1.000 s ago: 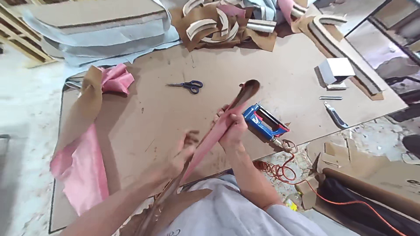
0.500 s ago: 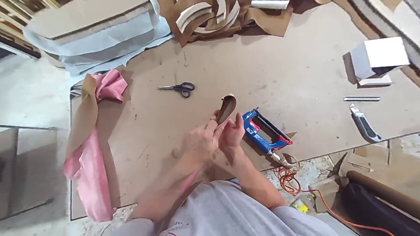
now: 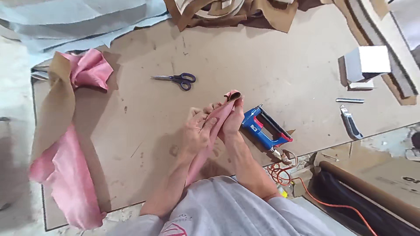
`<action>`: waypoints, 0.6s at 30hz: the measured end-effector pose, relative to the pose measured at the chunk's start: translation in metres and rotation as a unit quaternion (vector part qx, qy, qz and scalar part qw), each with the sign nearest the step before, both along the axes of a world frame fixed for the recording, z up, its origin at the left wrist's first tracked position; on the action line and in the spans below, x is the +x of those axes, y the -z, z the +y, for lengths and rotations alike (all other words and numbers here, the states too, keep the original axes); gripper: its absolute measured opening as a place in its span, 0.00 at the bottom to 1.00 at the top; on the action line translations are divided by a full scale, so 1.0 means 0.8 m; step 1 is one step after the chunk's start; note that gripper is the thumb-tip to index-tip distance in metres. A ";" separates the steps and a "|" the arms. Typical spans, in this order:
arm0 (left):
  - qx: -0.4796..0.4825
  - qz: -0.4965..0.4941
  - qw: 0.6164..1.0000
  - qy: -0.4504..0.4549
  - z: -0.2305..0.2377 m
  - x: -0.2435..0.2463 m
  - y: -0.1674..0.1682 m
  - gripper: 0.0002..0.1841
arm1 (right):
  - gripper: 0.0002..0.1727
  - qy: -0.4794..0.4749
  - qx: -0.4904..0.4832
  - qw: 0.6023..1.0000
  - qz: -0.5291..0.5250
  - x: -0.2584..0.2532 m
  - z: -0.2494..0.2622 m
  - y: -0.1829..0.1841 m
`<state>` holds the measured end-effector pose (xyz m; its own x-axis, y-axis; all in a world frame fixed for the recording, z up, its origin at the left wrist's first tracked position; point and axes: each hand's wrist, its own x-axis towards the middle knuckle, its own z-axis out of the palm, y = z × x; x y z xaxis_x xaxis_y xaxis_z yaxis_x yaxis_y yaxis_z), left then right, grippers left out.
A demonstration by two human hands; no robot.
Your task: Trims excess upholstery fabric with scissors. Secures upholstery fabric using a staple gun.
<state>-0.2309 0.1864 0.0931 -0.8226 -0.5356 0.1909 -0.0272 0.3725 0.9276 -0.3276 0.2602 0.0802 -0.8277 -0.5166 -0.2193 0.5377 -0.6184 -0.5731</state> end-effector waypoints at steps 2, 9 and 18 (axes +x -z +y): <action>0.080 -0.041 0.996 0.004 -0.006 -0.002 0.000 0.10 | 0.46 0.001 -0.003 1.000 0.008 -0.001 -0.014 0.006; 0.063 -0.195 0.979 -0.001 -0.032 -0.004 -0.016 0.13 | 0.54 0.027 0.043 0.998 0.030 0.008 -0.048 0.032; -0.259 -0.123 0.958 -0.011 -0.051 -0.044 0.046 0.12 | 0.49 0.027 -0.035 0.987 -0.153 0.008 -0.078 0.069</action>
